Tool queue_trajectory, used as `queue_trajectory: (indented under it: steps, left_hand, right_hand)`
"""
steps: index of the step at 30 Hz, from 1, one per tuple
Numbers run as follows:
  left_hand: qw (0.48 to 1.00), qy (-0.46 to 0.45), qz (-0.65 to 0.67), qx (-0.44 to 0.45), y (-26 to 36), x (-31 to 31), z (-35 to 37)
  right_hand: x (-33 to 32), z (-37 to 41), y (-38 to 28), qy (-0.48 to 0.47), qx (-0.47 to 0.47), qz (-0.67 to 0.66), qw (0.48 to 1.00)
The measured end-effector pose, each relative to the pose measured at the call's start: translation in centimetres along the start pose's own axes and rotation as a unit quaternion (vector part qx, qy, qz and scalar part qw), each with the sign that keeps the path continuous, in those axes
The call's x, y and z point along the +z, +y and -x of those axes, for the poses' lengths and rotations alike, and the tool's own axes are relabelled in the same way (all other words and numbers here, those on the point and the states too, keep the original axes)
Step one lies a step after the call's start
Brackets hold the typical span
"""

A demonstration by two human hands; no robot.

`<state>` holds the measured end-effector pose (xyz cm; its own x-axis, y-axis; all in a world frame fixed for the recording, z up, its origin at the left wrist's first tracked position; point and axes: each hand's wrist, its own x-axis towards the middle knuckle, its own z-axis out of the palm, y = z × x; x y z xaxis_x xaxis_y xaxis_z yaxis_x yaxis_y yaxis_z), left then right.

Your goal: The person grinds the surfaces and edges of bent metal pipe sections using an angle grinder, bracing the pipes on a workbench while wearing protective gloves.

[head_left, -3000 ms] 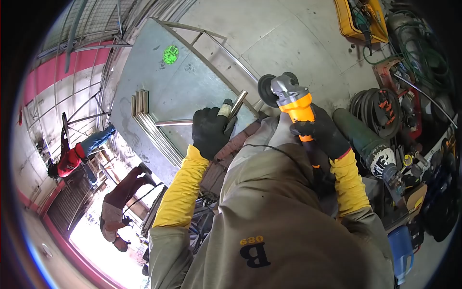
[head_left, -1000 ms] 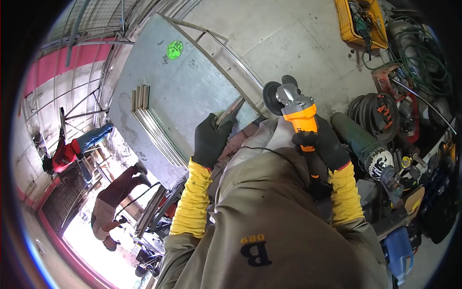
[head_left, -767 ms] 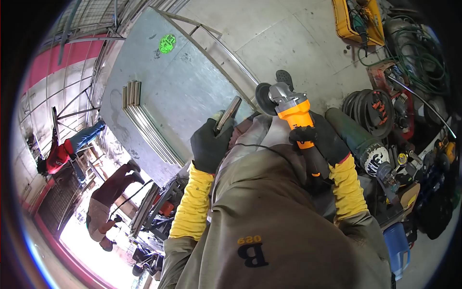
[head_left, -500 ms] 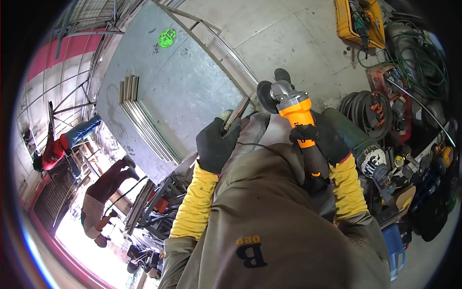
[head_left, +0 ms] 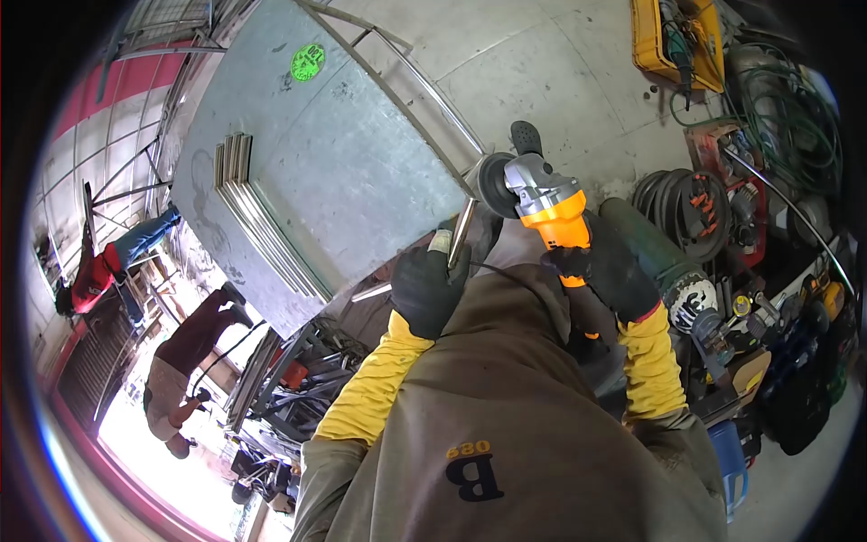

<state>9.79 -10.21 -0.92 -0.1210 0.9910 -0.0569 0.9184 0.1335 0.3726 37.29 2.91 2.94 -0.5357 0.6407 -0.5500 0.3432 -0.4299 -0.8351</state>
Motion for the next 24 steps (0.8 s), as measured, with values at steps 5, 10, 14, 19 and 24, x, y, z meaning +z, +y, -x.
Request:
queue_trajectory:
  steps: [5,10,14,19,24]
  left_hand:
    - [0.971,0.016,0.194,-0.139,-1.1,0.6,2.3]
    - [0.948,-0.003,0.269,-0.17,-2.4,2.4,3.4]
    - [0.947,0.1,0.271,-0.143,-1.1,3.2,3.7]
    - [0.963,0.108,0.213,-0.122,-1.8,4.8,4.5]
    - [0.956,0.127,0.228,-0.136,-1.5,5.9,3.8]
  right_hand:
    - [-0.1,0.6,-1.9,0.003,0.058,0.031,0.998]
    - [0.9,0.9,-3.6,0.007,0.054,0.095,0.994]
    - [2.0,1.4,-4.9,0.027,0.028,0.211,0.977]
    - [3.4,1.8,-7.3,0.013,0.069,0.266,0.961]
    - [5.1,2.0,-9.3,0.03,0.018,0.319,0.947]
